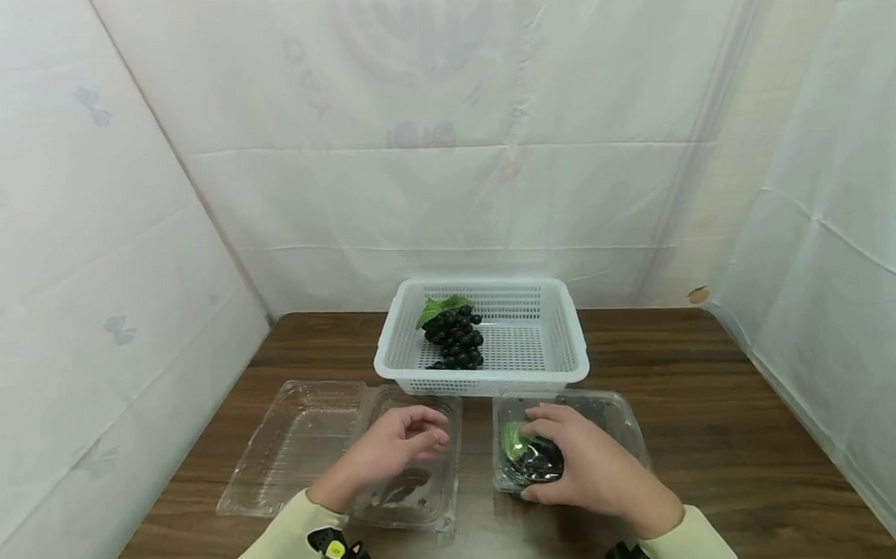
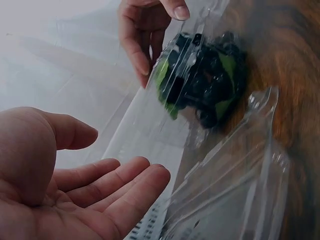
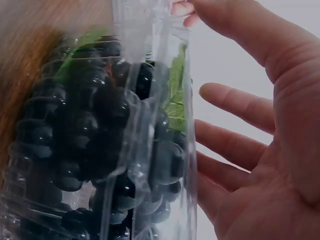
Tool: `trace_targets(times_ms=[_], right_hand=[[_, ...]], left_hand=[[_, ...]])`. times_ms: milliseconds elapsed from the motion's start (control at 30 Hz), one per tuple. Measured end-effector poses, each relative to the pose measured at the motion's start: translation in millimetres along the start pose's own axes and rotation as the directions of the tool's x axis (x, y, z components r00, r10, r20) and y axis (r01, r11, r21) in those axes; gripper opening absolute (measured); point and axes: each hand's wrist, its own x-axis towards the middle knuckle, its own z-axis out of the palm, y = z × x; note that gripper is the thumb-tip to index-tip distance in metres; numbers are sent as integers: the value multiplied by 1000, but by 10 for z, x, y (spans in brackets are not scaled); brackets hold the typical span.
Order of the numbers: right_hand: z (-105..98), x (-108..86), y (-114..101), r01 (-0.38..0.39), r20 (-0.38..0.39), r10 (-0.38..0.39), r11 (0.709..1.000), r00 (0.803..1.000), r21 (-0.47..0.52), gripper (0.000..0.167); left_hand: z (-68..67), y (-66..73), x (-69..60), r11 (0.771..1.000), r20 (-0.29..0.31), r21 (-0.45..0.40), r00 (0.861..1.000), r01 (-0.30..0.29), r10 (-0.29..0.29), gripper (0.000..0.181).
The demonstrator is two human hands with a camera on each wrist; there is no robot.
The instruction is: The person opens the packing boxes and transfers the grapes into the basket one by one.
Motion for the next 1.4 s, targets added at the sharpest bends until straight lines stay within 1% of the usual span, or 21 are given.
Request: trace_targets(times_ms=[167,267,433,533,667,800,1033,1200,1400], right_hand=[[72,-28,0,6,-31,-8,998,999,-62,63],[123,-25,15,24,-71,-31,995,997,-96,62],[190,-2,48,45,-133,-62,990,989,-133,60],[210,-3,57,61,-158,-85,987,984,-149,63],[216,-4,54,82,-169,-114,979,979,-184,67],[211,1,50,86,-155,-118,976,981,-199,65],[192,-7,75,100,-154,-135,971,979,-217,60],[176,-6,80,112,-146,-147,968,978,-226,57],[156,17,65,126,-119,-160,960,980,-252,55]], left_hand=[[169,-24,70,999,9,-44,1000,12,-12,32],[262,-27,100,998,0,-55,1000,21,-21,30],[387,-10,150,995,0,-94,999,40,-40,33],[464,-10,189,992,4,-112,998,58,-58,34],[550,-22,232,988,3,-133,997,80,-80,33],[607,-40,261,983,-3,-162,996,90,-92,31],[673,-59,304,980,-17,-176,995,92,-96,31],[701,-66,336,973,-7,-202,993,110,-114,37],[709,-65,358,966,-5,-229,992,122,-126,38]])
